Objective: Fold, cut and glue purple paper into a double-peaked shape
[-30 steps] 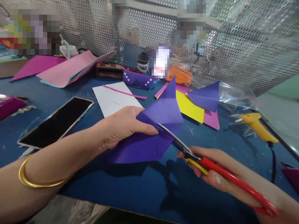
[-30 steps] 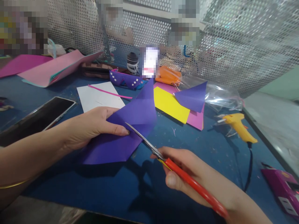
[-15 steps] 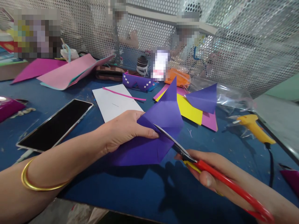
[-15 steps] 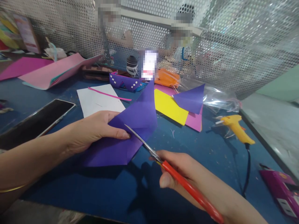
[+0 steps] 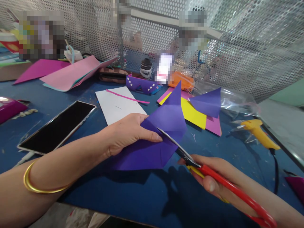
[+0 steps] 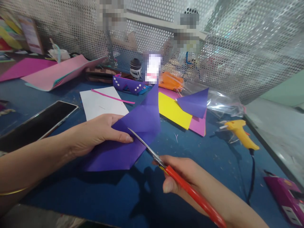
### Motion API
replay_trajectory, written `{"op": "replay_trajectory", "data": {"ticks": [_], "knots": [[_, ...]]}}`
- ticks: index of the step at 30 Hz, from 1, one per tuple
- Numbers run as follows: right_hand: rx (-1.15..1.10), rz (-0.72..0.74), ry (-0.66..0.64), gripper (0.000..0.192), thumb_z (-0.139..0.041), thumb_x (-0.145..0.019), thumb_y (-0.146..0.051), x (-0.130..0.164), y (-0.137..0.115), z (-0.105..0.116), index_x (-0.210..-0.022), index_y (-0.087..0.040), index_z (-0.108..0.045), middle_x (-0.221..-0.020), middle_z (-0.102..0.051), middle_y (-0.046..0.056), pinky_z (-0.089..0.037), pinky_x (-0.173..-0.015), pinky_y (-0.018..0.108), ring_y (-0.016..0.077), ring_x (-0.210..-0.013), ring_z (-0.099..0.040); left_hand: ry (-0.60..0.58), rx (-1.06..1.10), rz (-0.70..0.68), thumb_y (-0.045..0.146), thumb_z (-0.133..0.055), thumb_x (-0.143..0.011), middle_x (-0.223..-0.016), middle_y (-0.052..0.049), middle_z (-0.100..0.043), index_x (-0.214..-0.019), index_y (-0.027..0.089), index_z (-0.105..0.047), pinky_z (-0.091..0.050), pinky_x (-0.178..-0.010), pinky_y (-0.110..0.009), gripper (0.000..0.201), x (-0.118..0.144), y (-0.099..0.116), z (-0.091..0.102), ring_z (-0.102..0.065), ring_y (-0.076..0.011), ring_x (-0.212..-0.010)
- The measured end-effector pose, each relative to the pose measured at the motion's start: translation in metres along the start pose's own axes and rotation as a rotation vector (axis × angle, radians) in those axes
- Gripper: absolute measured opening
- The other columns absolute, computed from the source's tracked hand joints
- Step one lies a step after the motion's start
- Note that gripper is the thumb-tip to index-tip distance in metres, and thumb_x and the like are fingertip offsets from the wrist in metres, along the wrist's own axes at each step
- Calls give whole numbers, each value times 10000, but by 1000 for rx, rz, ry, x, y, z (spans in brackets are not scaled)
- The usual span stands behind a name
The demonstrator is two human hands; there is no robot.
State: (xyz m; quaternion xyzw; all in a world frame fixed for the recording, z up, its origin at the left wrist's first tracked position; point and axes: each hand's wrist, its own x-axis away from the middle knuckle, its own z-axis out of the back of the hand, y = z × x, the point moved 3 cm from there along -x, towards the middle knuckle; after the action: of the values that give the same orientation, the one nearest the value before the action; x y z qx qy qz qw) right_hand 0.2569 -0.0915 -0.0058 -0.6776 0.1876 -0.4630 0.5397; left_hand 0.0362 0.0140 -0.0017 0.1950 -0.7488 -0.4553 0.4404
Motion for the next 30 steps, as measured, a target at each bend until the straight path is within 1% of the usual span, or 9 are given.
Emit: {"op": "replay_trajectory", "data": {"ticks": [7,12,16,18,21,24,26,29,30], "knots": [[57,43,32,520,-613,-845,-730,1,-1,2,-910,-215,-592,-716,-290,-49,-225,-459,220,101,-601,-240,26,-21,2,249,-861,-606,-879,-98,-789,-1011,161,-760,-593,-706,-336,426,0,-1,2,-745,-248,-753],[222,101,57,557,-535,-910,-702,7,9,8,-1168,-216,-622,-767,-406,-19,-291,-451,192,99,-609,-338,20,-13,-3,252,-852,-615,-870,-94,-783,-995,159,-760,-590,-701,-345,402,1,-1,1,-743,-256,-755],[267,127,152,596,-535,-924,-676,13,23,13,-1339,-250,-570,-853,-539,27,-378,-484,180,119,-673,-463,6,-2,2,241,-846,-621,-861,-88,-782,-1021,172,-763,-592,-709,-356,414,2,-1,0,-743,-254,-748],[306,155,175,597,-529,-932,-663,15,25,13,-1366,-254,-560,-878,-579,46,-422,-505,188,131,-693,-507,-1,4,5,234,-845,-626,-860,-85,-783,-1026,175,-765,-592,-714,-352,413,1,-1,0,-742,-247,-745],[354,176,122,578,-516,-945,-643,16,23,12,-1371,-254,-563,-850,-595,42,-453,-514,203,127,-651,-514,-6,5,4,230,-848,-622,-857,-80,-783,-1012,176,-767,-589,-718,-347,403,0,-1,0,-740,-243,-746],[362,167,176,549,-545,-941,-622,15,16,13,-1371,-280,-564,-906,-624,53,-483,-568,221,150,-728,-566,-8,-5,6,237,-851,-622,-840,-71,-780,-1017,185,-770,-587,-720,-355,406,1,-1,0,-738,-245,-744],[335,159,180,557,-566,-921,-640,13,11,12,-1338,-270,-589,-882,-607,47,-470,-556,224,148,-711,-544,-7,-11,8,239,-851,-626,-838,-66,-779,-1024,194,-771,-585,-723,-357,409,1,0,0,-738,-246,-747],[224,113,80,550,-575,-912,-655,10,12,6,-1266,-238,-633,-743,-490,-11,-405,-498,210,105,-589,-409,4,-15,2,235,-852,-624,-847,-68,-782,-1008,192,-772,-583,-709,-346,394,1,0,0,-736,-240,-738],[175,92,83,552,-592,-904,-655,11,15,5,-1265,-240,-634,-738,-477,-18,-419,-522,212,104,-596,-408,6,-14,-2,232,-852,-622,-850,-69,-783,-1003,189,-773,-582,-706,-344,392,1,1,0,-736,-239,-735]]}}
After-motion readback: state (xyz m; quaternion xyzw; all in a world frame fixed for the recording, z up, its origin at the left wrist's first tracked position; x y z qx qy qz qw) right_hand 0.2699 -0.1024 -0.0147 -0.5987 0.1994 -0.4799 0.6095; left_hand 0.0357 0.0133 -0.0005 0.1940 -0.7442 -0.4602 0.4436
